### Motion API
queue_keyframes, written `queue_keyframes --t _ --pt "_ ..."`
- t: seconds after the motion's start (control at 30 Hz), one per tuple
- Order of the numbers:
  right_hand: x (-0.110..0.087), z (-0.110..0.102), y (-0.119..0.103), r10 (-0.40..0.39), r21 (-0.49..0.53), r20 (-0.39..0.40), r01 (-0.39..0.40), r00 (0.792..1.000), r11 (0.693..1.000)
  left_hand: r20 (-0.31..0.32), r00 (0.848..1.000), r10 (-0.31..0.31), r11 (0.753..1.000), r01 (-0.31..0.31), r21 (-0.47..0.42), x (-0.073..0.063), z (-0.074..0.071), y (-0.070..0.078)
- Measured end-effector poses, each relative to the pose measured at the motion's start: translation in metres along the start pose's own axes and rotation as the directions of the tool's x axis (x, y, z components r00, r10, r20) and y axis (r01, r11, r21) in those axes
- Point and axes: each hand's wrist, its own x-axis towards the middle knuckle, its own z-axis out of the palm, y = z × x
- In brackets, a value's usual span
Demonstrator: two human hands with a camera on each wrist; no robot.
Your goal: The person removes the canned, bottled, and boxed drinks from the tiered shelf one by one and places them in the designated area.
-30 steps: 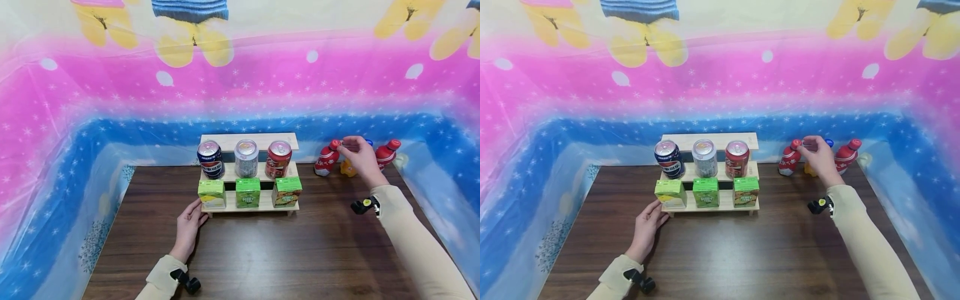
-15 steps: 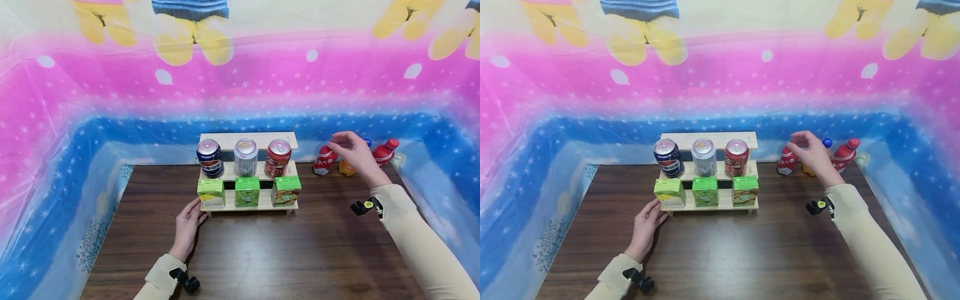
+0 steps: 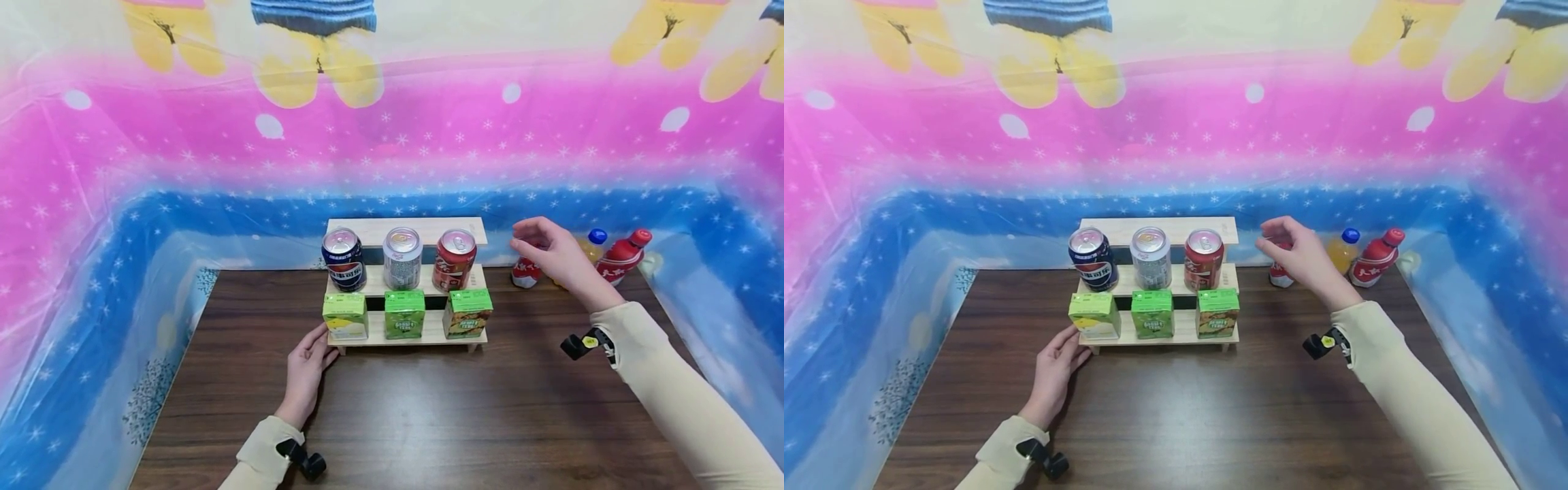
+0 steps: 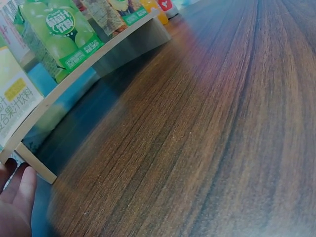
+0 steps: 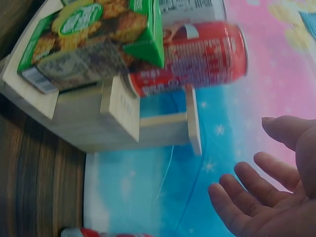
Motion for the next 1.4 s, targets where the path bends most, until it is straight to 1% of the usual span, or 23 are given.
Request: queue_keyframes --t 0.13,0.3,0.5,0.6,0.97,1.2,1.4 --pt "0.001 0.005 -0.007 -0.023 -0.004 0.024 0.023 0.999 1.000 0.002 1.000 0.019 1.000 -0.019 -0.017 -0.001 0.000 0.000" --pt "0.001 0.013 -0.016 -0.043 0.006 0.073 0.043 0.996 0.999 0.001 0.999 0.033 0.999 -0.033 -0.020 -0.002 0.001 0.001" --pt "0.001 0.024 -0.024 -0.044 0.025 0.129 0.041 0.991 0.999 0.005 0.999 0.031 0.999 -0.031 -0.018 -0.003 0.000 0.001" --pt "0.003 0.031 -0.027 -0.049 0.042 0.140 0.044 0.989 0.998 0.003 1.000 0.028 0.999 -0.028 -0.015 -0.003 0.000 0.000" --pt "0.008 0.051 -0.031 -0.082 0.089 0.140 0.070 0.987 0.994 0.003 1.000 0.013 1.000 -0.013 -0.015 -0.002 0.000 0.001" --pt "0.012 0.062 -0.035 -0.057 0.130 0.134 0.040 0.989 0.991 -0.002 1.000 0.026 1.000 -0.026 -0.016 -0.001 0.000 -0.001" --pt "0.017 0.070 -0.035 -0.047 0.118 0.101 0.035 0.994 0.992 -0.001 1.000 0.026 0.999 -0.026 -0.021 -0.001 0.000 -0.001"
